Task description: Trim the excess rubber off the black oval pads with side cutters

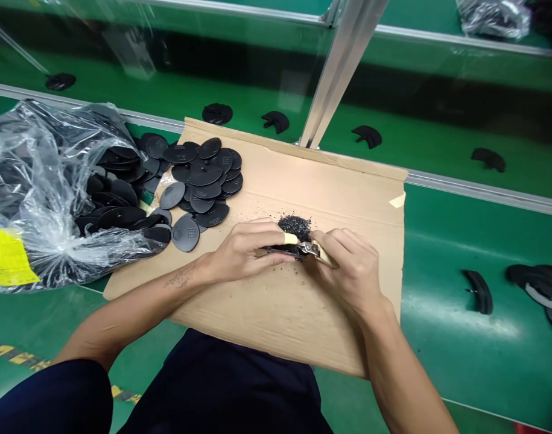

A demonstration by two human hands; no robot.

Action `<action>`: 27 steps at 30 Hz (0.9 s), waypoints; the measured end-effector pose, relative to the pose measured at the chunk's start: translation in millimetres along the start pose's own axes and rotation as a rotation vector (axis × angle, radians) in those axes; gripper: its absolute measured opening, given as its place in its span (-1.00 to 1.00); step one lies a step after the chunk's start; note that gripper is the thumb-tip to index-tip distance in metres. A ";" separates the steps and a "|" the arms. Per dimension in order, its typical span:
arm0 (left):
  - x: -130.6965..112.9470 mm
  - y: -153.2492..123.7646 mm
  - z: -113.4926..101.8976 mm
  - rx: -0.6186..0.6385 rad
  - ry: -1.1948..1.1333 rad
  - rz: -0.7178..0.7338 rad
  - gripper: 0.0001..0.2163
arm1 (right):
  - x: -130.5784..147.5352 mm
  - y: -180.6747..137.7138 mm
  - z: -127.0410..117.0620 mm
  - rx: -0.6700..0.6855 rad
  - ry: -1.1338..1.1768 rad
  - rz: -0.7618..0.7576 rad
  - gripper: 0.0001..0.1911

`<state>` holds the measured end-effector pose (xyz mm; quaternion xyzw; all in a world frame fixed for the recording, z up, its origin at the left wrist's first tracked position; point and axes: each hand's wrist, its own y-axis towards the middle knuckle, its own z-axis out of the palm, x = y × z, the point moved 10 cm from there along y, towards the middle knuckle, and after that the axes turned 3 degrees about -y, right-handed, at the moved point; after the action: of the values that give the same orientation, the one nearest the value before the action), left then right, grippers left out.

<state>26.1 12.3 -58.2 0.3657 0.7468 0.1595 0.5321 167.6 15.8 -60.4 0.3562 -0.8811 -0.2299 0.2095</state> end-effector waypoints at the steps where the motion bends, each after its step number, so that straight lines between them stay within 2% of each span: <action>1: 0.4 0.0 0.5 0.003 -0.008 -0.005 -0.81 | 0.7 0.0 -1.4 -0.008 -0.014 -0.002 -0.84; 7: -0.8 2.0 1.8 0.028 -0.012 -0.022 -0.82 | 3.8 -1.6 -2.8 0.000 -0.057 0.004 -0.83; 12: 0.6 3.8 -2.9 0.024 0.088 -0.059 -0.78 | -5.2 -4.0 1.4 0.032 -0.063 0.065 -0.77; 15: -0.6 2.9 3.0 0.098 0.146 -0.036 -0.78 | -8.3 -4.7 6.0 0.072 -0.130 0.076 -0.77; 19: 6.3 0.6 9.0 0.196 0.351 -0.056 -0.82 | -12.6 -5.8 15.6 0.172 -0.133 0.116 -0.75; 21: 8.3 1.5 3.5 0.163 0.384 -0.071 -0.81 | -16.7 -5.8 17.3 0.199 -0.035 0.175 -0.75; 23: 7.7 3.0 -4.3 0.086 0.321 -0.080 -0.81 | -20.2 -4.5 16.2 0.192 0.142 0.252 -0.80; 27: 10.7 1.3 -13.0 -0.055 0.129 -0.142 -0.83 | -15.8 1.8 8.8 0.094 0.474 0.309 -0.86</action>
<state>12.9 22.8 -59.7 0.2861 0.7990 0.1649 0.5025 172.4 30.7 -69.8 0.2708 -0.8611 -0.0644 0.4255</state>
